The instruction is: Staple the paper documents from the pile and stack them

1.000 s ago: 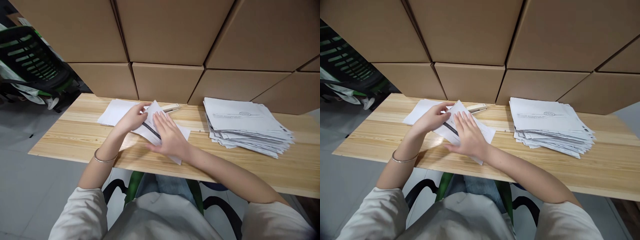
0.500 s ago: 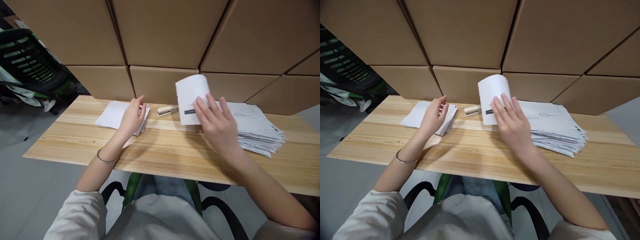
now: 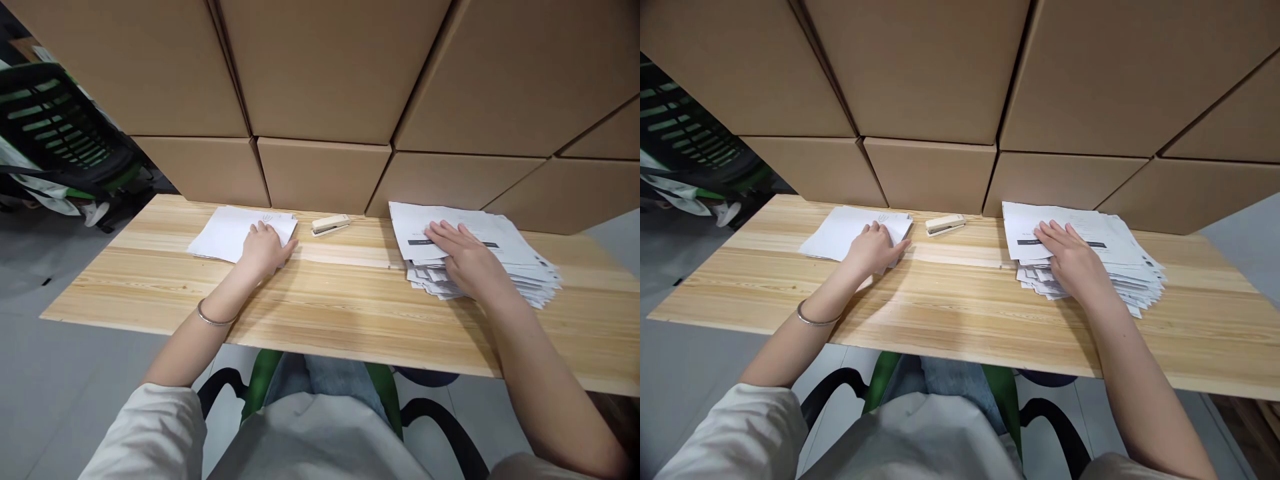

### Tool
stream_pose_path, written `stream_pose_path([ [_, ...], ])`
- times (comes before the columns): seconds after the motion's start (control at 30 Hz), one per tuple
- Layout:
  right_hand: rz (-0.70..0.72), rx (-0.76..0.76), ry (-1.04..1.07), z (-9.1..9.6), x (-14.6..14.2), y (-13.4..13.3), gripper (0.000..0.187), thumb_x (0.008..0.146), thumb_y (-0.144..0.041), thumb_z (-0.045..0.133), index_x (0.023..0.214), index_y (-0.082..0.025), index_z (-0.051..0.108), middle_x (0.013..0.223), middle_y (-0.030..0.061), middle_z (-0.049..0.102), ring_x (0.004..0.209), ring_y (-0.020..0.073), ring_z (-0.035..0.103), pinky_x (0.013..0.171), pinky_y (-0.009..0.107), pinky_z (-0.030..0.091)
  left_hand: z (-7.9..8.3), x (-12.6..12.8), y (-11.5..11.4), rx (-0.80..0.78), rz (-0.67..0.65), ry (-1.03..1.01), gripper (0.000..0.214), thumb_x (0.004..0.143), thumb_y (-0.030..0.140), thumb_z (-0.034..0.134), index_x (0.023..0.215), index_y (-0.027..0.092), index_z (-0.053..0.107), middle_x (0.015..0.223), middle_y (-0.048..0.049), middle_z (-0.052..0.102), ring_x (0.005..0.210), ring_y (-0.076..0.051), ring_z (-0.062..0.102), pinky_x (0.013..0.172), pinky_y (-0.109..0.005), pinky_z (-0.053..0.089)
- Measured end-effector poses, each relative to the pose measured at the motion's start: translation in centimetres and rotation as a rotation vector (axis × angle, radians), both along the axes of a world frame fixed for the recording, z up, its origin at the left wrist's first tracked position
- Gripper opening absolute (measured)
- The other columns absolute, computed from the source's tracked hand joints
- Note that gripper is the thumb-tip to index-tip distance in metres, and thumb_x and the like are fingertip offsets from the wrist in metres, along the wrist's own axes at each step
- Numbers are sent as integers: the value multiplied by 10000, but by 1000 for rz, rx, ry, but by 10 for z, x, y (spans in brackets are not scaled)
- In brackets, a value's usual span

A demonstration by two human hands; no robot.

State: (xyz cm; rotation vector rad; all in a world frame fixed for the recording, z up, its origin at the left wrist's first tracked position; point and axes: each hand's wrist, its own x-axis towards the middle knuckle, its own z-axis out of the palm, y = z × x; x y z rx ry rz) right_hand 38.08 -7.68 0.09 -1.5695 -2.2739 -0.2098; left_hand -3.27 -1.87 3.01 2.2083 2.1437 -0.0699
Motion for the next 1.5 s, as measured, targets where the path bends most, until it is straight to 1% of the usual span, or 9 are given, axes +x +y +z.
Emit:
stream_pose_path([
  [0.3, -89, -307, 61, 20, -4, -8, 566, 933, -254, 389, 1448, -84, 551, 1526, 136, 514, 1458, 276, 437, 1231, 494, 333, 6, -4, 3, -58, -14, -21, 747, 925, 592, 422, 1299, -31, 593, 1364, -305, 592, 1279, -436, 556, 1040, -494, 472],
  [0.57, -119, -288, -7, 25, -13, -5, 544, 950, -308, 358, 1391, -108, 605, 1489, 163, 553, 1409, 305, 501, 1208, 557, 330, 16, -15, 10, -101, -67, -60, 527, 950, 427, 321, 1119, 132, 723, 1199, -209, 716, 1118, -350, 666, 934, -426, 507],
  [0.77, -181, -235, 5, 34, -29, 3, 396, 949, -263, 388, 1081, -173, 751, 1253, 145, 724, 1247, 325, 638, 1192, 605, 335, 24, -23, 9, 14, -39, -180, 397, 920, 276, 372, 826, 158, 740, 910, -210, 758, 894, -355, 703, 800, -422, 504],
  [0.93, -109, 33, 274, 37, -72, 6, 304, 977, -357, 458, 1012, -221, 728, 1108, 142, 751, 1164, 320, 659, 1131, 588, 400, 46, -36, -2, 39, -109, -888, 375, 912, 468, 529, 786, 174, 725, 685, -73, 702, 725, -253, 684, 653, -325, 514],
  [1.03, 81, -263, 709, 32, -104, 7, 461, 938, -534, 547, 1283, -241, 631, 1320, 121, 686, 1229, 261, 642, 1058, 484, 503, 51, -34, -9, -4, -125, -1436, 402, 826, 565, 659, 887, 181, 761, 792, -70, 758, 840, -272, 727, 699, -347, 574],
  [1.17, 252, -714, 1229, 24, -131, 10, 835, 757, -769, 644, 1416, -266, 546, 1445, 138, 608, 1306, 300, 599, 1058, 507, 505, 40, -18, -11, -77, -117, -1665, 404, 801, 544, 713, 927, 165, 773, 944, -117, 793, 1001, -301, 734, 852, -403, 593],
  [1.3, -19, -738, 1351, 25, -131, 6, 605, 714, -629, 772, 1155, -218, 723, 1185, 124, 757, 1115, 329, 706, 964, 502, 564, 23, -4, -3, -135, -101, -1489, 523, 902, 597, 550, 1017, 131, 757, 1071, -160, 779, 1067, -315, 719, 937, -438, 565],
  [1.4, -176, -764, 1130, 31, -124, -5, 401, 775, -536, 757, 982, -192, 774, 1078, 114, 786, 1022, 326, 732, 877, 465, 585, 12, -3, 2, 91, -58, -998, 596, 989, 544, 369, 1175, 87, 704, 1274, -212, 701, 1258, -341, 620, 1097, -483, 454],
  [1.5, -258, -766, 819, 34, -125, -15, 337, 824, -506, 689, 858, -184, 781, 981, 105, 798, 909, 329, 742, 751, 432, 576, 3, -5, 4, 154, 8, -419, 647, 946, 479, 498, 1360, -14, 560, 1494, -304, 498, 1434, -424, 427, 1184, -521, 330],
])
